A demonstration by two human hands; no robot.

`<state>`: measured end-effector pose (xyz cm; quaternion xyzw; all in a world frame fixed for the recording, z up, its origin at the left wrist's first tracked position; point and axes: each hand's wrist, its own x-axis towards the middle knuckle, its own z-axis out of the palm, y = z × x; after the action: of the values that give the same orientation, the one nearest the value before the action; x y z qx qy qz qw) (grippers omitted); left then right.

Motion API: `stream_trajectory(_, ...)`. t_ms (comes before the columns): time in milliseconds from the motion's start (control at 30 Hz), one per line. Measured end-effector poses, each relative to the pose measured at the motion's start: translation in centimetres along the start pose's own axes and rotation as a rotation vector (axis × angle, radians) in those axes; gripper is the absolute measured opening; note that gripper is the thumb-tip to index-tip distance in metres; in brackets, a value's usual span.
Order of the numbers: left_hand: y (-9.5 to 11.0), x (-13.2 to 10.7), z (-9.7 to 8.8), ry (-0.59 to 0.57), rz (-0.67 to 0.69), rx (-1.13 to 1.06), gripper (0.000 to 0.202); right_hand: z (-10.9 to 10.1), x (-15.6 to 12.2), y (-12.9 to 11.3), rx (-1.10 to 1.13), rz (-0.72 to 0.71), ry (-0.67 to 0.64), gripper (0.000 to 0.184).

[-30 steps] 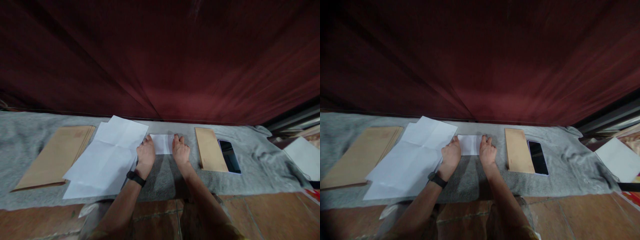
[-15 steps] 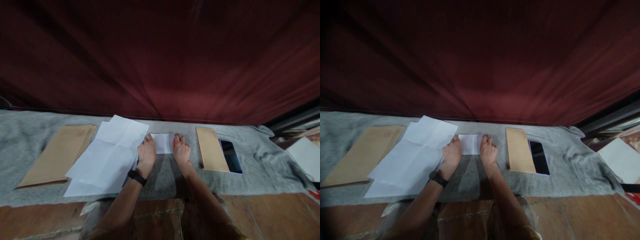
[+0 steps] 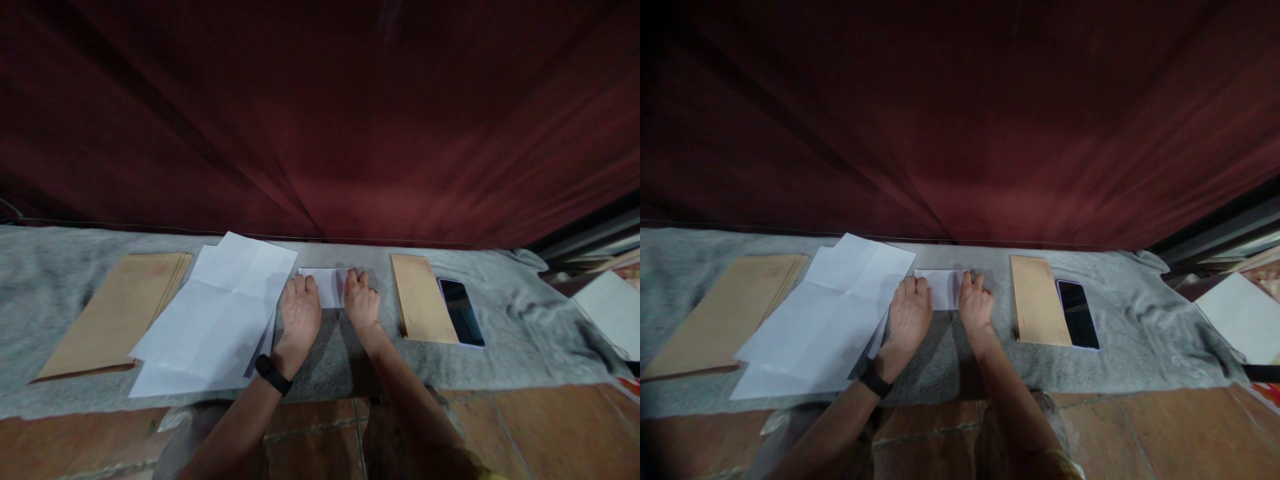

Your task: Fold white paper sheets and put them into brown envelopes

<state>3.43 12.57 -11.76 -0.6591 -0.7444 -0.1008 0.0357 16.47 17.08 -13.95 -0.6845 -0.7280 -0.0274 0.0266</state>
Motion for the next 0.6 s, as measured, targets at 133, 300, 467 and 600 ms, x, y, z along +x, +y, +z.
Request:
stream_trajectory(133, 1.1, -1.8, 2.1, 0.086, 0.237, -0.185, 0.044, 0.1, 0.1, 0.1, -0.002, -0.013, -0.019, 0.038)
stream_trajectory(300, 1.3, -2.4, 4.6, 0.063, 0.245, -0.219, 0.058, 0.4, 0.3, 0.0, -0.013, -0.001, -0.007, 0.039)
stream_trajectory(467, 1.1, -1.9, 5.0, 0.032, 0.212, -0.201, 0.059, 0.1, 0.2, -0.1, -0.015, 0.005, -0.007, 0.039)
stream_trajectory(600, 1.3, -1.8, 4.9, 0.014, 0.2, -0.175, 0.058, -0.2, 0.2, -0.1, -0.013, 0.007, -0.024, 0.04)
